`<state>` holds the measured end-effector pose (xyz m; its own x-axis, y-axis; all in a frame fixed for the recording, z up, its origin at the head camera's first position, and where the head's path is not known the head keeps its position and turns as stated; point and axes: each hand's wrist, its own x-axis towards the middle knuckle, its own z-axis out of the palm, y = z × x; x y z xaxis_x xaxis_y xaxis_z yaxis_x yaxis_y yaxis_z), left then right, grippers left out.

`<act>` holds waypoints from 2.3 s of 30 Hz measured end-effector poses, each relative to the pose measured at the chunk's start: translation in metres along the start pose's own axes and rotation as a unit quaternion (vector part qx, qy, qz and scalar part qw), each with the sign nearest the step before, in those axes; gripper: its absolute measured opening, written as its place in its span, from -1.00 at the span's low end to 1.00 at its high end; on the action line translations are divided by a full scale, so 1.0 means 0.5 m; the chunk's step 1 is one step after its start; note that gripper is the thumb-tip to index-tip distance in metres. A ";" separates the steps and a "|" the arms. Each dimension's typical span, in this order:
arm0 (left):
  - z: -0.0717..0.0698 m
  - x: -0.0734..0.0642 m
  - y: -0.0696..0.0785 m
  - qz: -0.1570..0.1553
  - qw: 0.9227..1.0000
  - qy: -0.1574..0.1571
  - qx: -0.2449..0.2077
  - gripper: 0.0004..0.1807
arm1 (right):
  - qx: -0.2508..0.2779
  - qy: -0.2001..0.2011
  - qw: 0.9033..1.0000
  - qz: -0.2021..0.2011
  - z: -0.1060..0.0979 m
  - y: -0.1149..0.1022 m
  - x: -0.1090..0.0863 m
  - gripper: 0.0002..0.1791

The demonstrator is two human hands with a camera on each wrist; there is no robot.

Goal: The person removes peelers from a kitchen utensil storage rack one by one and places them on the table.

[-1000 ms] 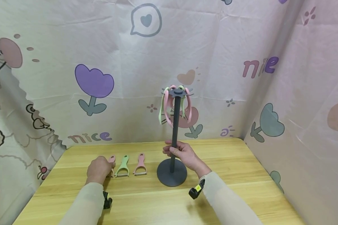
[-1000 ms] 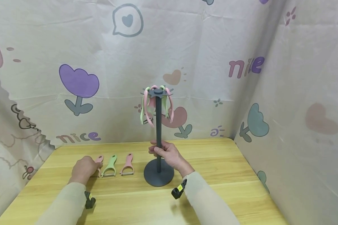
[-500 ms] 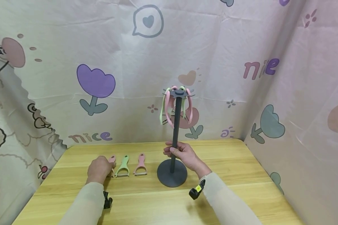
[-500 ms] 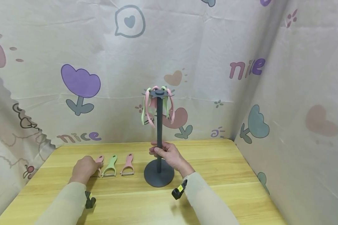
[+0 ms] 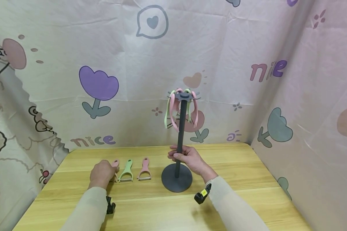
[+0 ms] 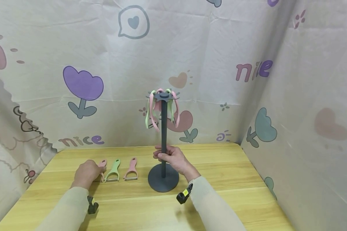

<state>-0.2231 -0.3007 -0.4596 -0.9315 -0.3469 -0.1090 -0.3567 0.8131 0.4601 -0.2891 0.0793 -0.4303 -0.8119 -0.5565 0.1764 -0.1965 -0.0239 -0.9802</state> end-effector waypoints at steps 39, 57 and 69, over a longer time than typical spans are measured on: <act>-0.069 -0.027 0.033 0.059 0.996 0.054 -0.043 -0.46 | 0.027 -0.014 1.000 0.004 0.000 -0.001 0.002 -0.52; -0.139 -0.115 0.231 0.117 0.977 0.116 -0.138 -0.41 | 0.023 -0.034 0.999 0.004 -0.005 0.001 -0.001 -0.51; -0.172 -0.163 0.317 0.159 0.962 0.122 -0.183 -0.46 | 0.014 -0.054 0.998 0.010 -0.011 -0.003 -0.001 -0.51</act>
<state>-0.1977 -0.1838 -0.3019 -0.9291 -0.2440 0.2780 0.0338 0.6925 0.7206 -0.2915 0.0842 -0.4282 -0.7510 -0.6435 0.1479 -0.1648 -0.0342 -0.9857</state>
